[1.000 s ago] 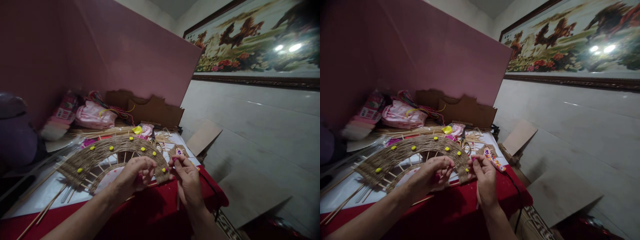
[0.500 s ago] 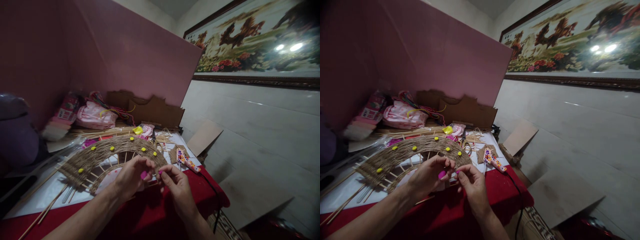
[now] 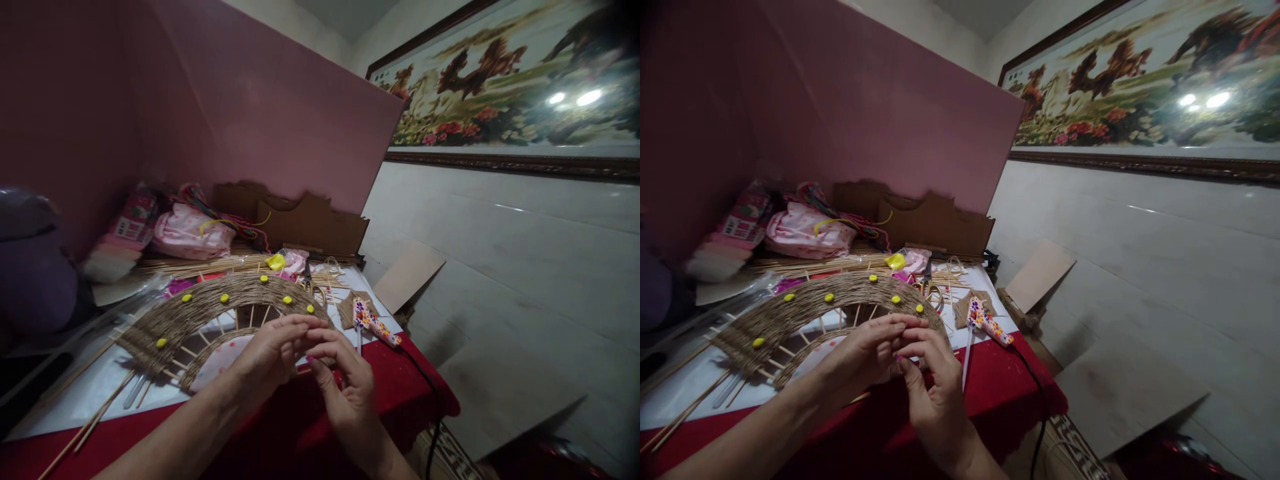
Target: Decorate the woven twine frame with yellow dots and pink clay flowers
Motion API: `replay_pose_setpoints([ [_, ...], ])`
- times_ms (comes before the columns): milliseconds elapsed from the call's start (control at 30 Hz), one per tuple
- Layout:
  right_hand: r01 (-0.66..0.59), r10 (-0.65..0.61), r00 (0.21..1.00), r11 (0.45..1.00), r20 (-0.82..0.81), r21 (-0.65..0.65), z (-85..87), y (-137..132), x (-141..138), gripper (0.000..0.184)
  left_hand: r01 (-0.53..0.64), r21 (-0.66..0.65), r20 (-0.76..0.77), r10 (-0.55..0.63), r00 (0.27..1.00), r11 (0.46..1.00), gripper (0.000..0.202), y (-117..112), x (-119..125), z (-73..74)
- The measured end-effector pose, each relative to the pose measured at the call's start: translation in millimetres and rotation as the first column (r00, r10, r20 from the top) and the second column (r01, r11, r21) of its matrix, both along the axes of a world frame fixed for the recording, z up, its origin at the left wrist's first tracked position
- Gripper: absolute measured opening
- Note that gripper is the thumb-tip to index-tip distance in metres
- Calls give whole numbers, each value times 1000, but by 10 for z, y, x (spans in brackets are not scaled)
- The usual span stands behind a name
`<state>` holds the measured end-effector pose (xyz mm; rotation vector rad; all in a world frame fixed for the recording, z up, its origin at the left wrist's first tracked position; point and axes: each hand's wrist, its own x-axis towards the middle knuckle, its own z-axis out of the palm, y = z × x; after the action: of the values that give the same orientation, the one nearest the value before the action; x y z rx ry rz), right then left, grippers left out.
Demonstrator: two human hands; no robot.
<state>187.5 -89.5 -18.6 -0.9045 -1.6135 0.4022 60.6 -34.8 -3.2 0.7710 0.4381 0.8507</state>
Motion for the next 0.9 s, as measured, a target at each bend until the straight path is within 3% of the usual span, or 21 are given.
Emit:
replay_pose_setpoints([
  [200,22,-18,991,999,-135,30,-51,-51,54,17,-46,-83,-39,43,998,995,18,27,-5,-4],
  [300,11,-29,964,998,-265,-66,-69,-53,65,10,-39,-91,-37,36,999,995,20,18,-5,15],
  [400,-111,-13,885,965,-466,-237,-61,-27,66,6,-55,-84,-66,49,997,995,18,13,10,18],
  [500,-236,-17,780,917,-625,-320,-27,3,67,9,-75,-65,-94,68,993,995,15,17,34,3],
  [900,-430,-15,631,825,-775,-366,63,5,145,19,-25,52,-48,28,998,998,13,25,35,-26],
])
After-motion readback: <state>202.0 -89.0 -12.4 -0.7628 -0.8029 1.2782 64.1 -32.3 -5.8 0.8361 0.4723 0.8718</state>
